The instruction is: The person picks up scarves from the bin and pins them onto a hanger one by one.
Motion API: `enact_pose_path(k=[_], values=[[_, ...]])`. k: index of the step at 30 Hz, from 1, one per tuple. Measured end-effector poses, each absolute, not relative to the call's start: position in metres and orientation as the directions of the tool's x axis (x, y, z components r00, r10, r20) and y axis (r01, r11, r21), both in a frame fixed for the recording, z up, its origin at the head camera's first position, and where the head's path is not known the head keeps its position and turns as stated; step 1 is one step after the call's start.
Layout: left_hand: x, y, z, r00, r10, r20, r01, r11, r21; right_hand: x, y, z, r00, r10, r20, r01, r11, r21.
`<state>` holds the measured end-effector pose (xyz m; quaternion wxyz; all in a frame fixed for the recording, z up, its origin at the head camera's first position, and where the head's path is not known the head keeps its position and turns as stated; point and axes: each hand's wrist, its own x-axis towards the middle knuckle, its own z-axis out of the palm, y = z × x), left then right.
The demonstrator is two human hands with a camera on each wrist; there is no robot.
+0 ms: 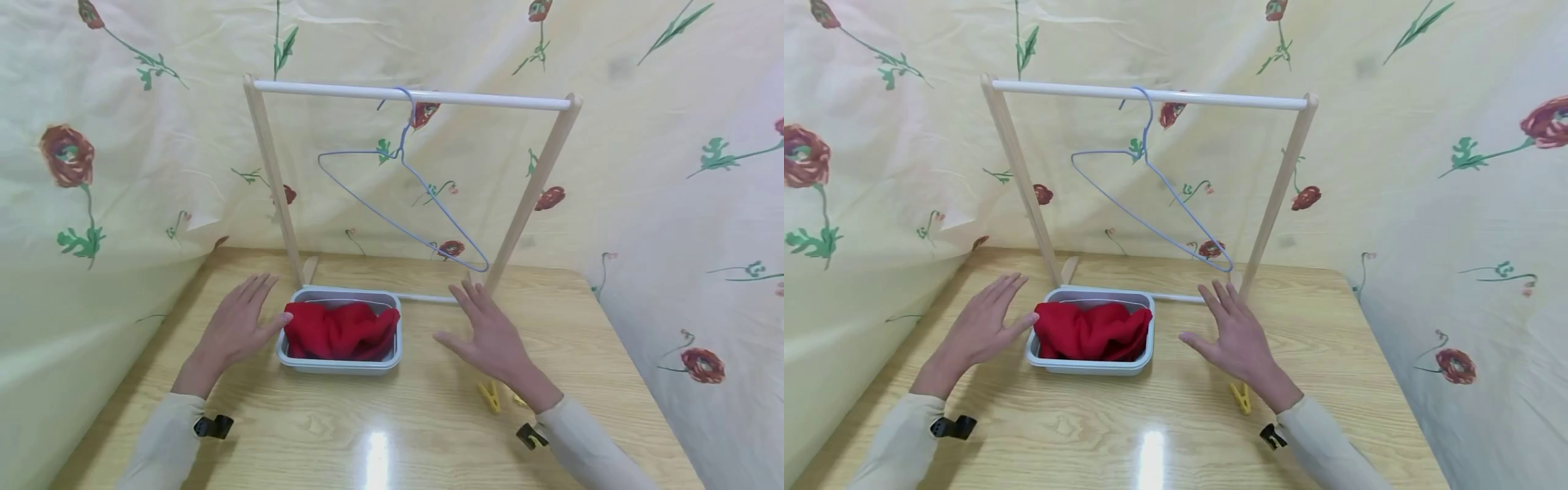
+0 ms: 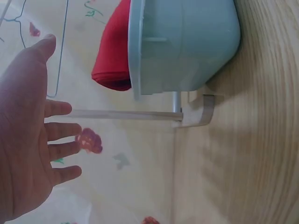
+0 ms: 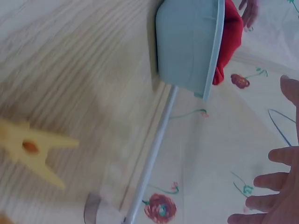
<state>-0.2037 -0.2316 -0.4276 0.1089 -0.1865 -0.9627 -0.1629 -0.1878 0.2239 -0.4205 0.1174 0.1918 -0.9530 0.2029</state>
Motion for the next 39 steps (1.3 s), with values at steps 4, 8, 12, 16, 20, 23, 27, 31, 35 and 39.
enact_pose_path(k=[4, 8, 12, 16, 20, 23, 27, 31, 35, 39], values=[[-0.203, -0.235, -0.433, -0.91, 0.301, 0.285, 0.389, 0.858, 0.336, -0.188, 0.214, -0.426, -0.905, -0.327, 0.274, -0.417, 0.814, -0.405], [-0.202, -0.237, -0.438, -0.919, 0.28, 0.277, 0.373, 0.846, 0.381, -0.188, 0.205, -0.434, -0.9, -0.352, 0.257, -0.434, 0.78, -0.451], [-0.202, -0.238, -0.444, -0.925, 0.276, 0.261, 0.365, 0.839, 0.404, -0.189, 0.197, -0.443, -0.886, -0.378, 0.27, -0.464, 0.747, -0.476], [-0.202, -0.237, -0.449, -0.933, 0.267, 0.24, 0.348, 0.833, 0.429, -0.188, 0.189, -0.453, -0.877, -0.384, 0.289, -0.48, 0.728, -0.489], [-0.2, -0.236, -0.453, -0.939, 0.257, 0.227, 0.335, 0.828, 0.45, -0.186, 0.182, -0.461, -0.87, -0.392, 0.299, -0.492, 0.707, -0.508], [-0.199, -0.236, -0.455, -0.945, 0.248, 0.213, 0.322, 0.822, 0.47, -0.186, 0.178, -0.467, -0.865, -0.4, 0.301, -0.501, 0.688, -0.526], [-0.197, -0.235, -0.458, -0.952, 0.234, 0.198, 0.304, 0.804, 0.511, -0.186, 0.174, -0.476, -0.86, -0.406, 0.309, -0.51, 0.666, -0.544], [-0.197, -0.233, -0.464, -0.956, 0.216, 0.198, 0.292, 0.773, 0.564, -0.187, 0.171, -0.481, -0.855, -0.409, 0.319, -0.518, 0.644, -0.563], [-0.198, -0.229, -0.469, -0.96, 0.205, 0.192, 0.281, 0.739, 0.612, -0.188, 0.169, -0.484, -0.855, -0.409, 0.32, -0.518, 0.628, -0.581], [-0.198, -0.227, -0.471, -0.965, 0.192, 0.178, 0.262, 0.712, 0.651, -0.19, 0.167, -0.484, -0.851, -0.419, 0.316, -0.522, 0.609, -0.597]])
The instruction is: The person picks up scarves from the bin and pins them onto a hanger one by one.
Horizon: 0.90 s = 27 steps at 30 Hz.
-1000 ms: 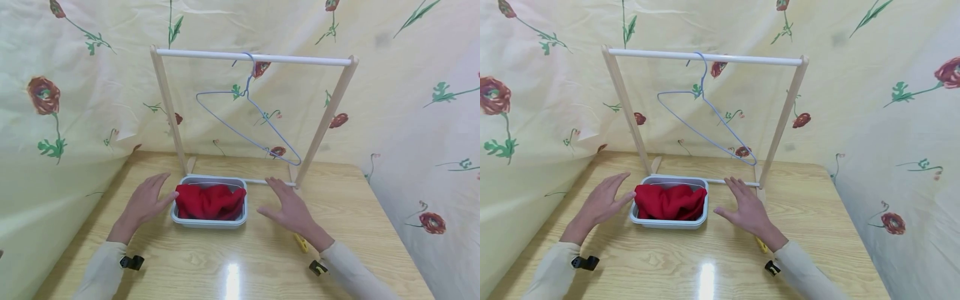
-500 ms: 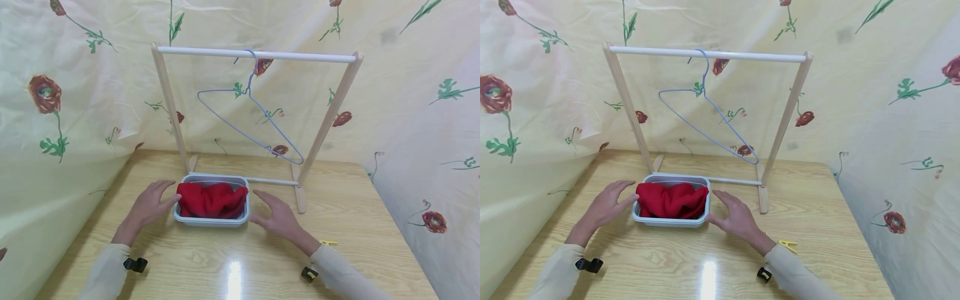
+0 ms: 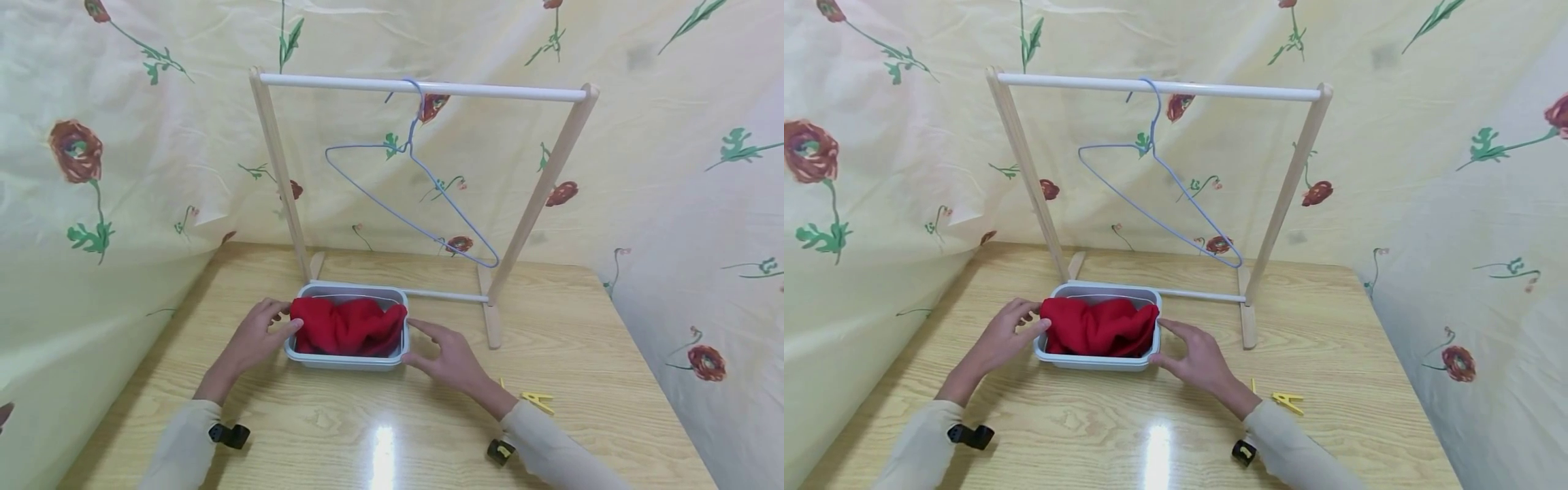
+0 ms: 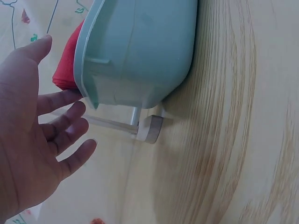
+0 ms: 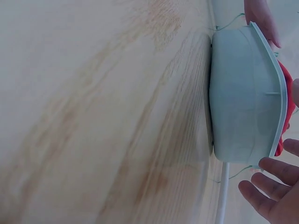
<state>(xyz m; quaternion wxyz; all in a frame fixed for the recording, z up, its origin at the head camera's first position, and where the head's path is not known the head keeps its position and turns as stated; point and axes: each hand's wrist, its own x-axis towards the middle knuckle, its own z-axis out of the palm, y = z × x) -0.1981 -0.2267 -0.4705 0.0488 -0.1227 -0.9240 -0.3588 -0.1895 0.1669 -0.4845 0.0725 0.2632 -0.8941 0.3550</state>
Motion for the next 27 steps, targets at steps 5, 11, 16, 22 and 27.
enact_pose_path(k=[5, 11, 16, 22, 27], values=[[-0.2, -0.225, -0.472, -0.972, 0.18, 0.152, 0.235, 0.693, 0.681, -0.19, 0.166, -0.485, -0.846, -0.427, 0.318, -0.527, 0.591, -0.61], [-0.203, -0.222, -0.474, -0.969, 0.197, 0.15, 0.243, 0.641, 0.728, -0.191, 0.164, -0.485, -0.847, -0.435, 0.306, -0.523, 0.578, -0.627], [-0.203, -0.217, -0.471, -0.965, 0.208, 0.158, 0.255, 0.627, 0.736, -0.191, 0.164, -0.484, -0.845, -0.446, 0.294, -0.521, 0.566, -0.639], [-0.201, -0.209, -0.464, -0.97, 0.208, 0.126, 0.229, 0.609, 0.759, -0.192, 0.163, -0.484, -0.843, -0.455, 0.287, -0.52, 0.557, -0.647], [-0.2, -0.204, -0.462, -0.978, 0.193, 0.079, 0.182, 0.603, 0.777, -0.193, 0.162, -0.485, -0.85, -0.455, 0.265, -0.504, 0.56, -0.658]])
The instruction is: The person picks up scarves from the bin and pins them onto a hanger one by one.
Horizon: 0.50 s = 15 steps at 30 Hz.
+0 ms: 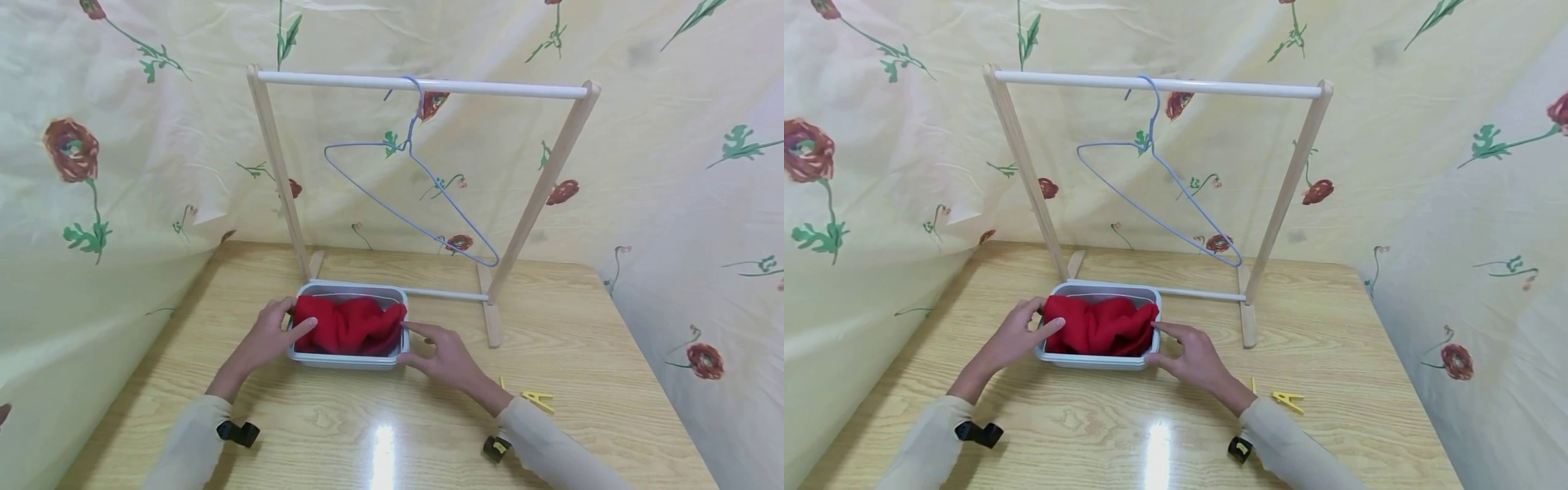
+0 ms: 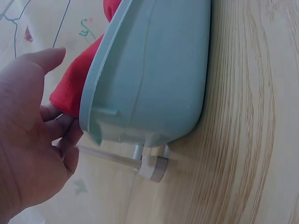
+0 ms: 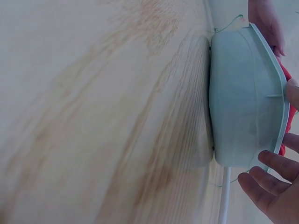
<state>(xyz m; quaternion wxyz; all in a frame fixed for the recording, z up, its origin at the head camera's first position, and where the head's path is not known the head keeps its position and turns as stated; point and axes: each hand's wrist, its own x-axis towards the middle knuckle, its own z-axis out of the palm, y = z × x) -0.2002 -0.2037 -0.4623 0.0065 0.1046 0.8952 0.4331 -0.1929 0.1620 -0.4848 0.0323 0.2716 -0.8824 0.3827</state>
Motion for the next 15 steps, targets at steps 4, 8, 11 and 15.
enact_pose_path(k=[4, 8, 11, 15], values=[[-0.2007, -0.2008, -0.4619, -0.975, 0.205, 0.083, 0.188, 0.574, 0.797, -0.1938, 0.1612, -0.4848, -0.855, -0.453, 0.251, -0.493, 0.565, -0.661], [-0.2013, -0.1985, -0.462, -0.968, 0.233, 0.094, 0.209, 0.539, 0.816, -0.1945, 0.1607, -0.4843, -0.856, -0.454, 0.245, -0.489, 0.562, -0.667], [-0.2018, -0.1972, -0.4617, -0.966, 0.245, 0.087, 0.209, 0.529, 0.823, -0.1949, 0.1605, -0.484, -0.855, -0.458, 0.244, -0.49, 0.561, -0.667], [-0.2022, -0.1961, -0.4611, -0.964, 0.253, 0.075, 0.204, 0.534, 0.82, -0.1951, 0.1605, -0.4839, -0.855, -0.461, 0.239, -0.49, 0.564, -0.665]])
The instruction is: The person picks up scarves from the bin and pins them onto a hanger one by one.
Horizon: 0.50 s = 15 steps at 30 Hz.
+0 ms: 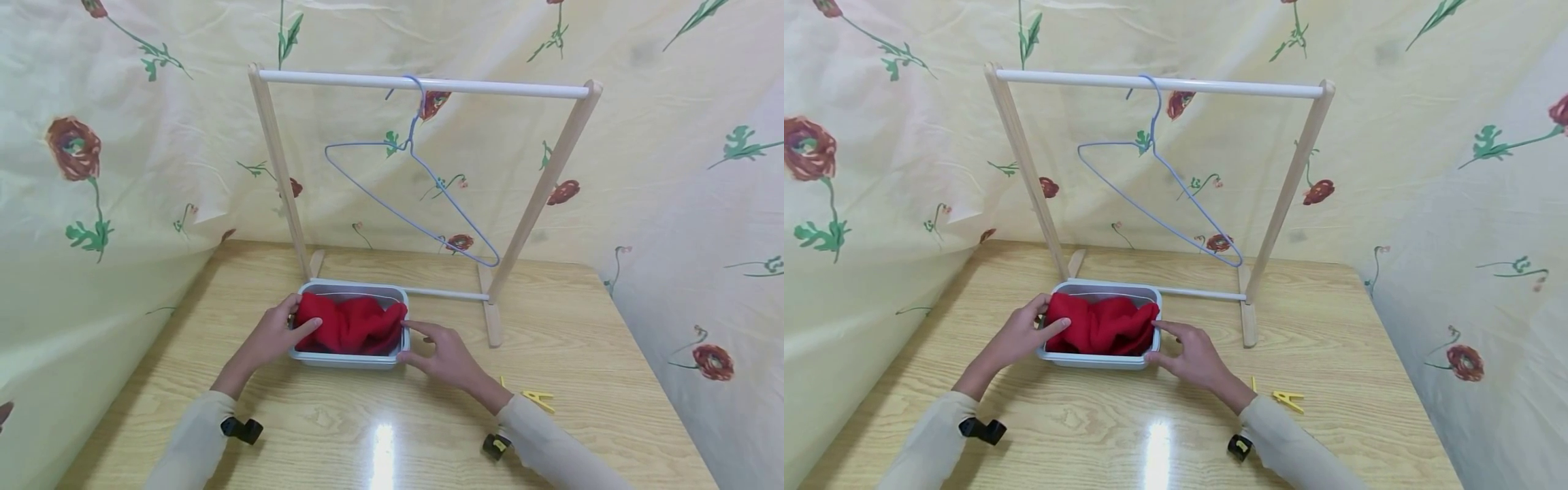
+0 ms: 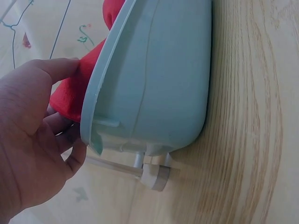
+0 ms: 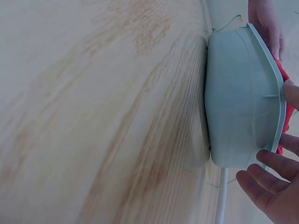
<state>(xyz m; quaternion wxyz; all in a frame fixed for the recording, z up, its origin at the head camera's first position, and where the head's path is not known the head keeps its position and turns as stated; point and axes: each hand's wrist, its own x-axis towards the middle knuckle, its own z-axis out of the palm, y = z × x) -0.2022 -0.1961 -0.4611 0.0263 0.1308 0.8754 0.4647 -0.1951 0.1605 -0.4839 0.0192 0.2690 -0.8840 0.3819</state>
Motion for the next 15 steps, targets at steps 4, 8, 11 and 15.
enact_pose_path(k=[4, 8, 11, 15], values=[[-0.201, -0.195, -0.459, -0.964, 0.252, 0.082, 0.215, 0.564, 0.798, -0.194, 0.161, -0.483, -0.857, -0.46, 0.235, -0.484, 0.559, -0.673], [-0.201, -0.193, -0.457, -0.966, 0.246, 0.076, 0.215, 0.606, 0.766, -0.193, 0.16, -0.482, -0.861, -0.457, 0.223, -0.473, 0.559, -0.681], [-0.2, -0.191, -0.454, -0.966, 0.255, 0.052, 0.205, 0.621, 0.757, -0.193, 0.16, -0.481, -0.863, -0.457, 0.215, -0.468, 0.565, -0.679], [-0.201, -0.187, -0.449, -0.969, 0.247, 0.02, 0.177, 0.633, 0.754, -0.193, 0.16, -0.481, -0.865, -0.455, 0.211, -0.467, 0.574, -0.673]])
